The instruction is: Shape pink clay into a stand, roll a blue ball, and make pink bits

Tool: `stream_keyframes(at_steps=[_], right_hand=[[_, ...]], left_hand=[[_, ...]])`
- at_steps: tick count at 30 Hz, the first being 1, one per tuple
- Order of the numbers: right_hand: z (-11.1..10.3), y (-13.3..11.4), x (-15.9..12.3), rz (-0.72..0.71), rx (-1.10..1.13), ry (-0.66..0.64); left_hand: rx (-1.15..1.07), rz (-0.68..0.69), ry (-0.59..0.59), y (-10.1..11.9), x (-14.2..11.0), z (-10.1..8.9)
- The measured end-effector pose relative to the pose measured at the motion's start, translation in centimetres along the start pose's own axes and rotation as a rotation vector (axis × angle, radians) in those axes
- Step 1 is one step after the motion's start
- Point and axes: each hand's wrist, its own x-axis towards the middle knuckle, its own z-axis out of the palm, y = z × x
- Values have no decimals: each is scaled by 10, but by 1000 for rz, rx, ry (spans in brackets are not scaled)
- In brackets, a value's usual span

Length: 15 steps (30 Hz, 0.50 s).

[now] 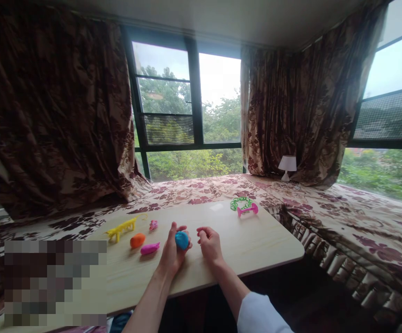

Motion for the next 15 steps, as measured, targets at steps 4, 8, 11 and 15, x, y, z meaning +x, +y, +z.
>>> stream_keyframes(at_steps=[4, 8, 11, 15], right_hand=[[0, 0, 0, -8, -13, 14], [-1, -1, -1, -8, -27, 24], [-1, -1, -1, -7, -35, 21], [-1, 0, -1, -16, -51, 17]], left_hand=[[-19, -31, -9, -1, 4, -2], [-48, -47, 56, 1, 9, -13], [-90, -46, 76, 4, 10, -18], [-101, -21, 36, 6, 7, -16]])
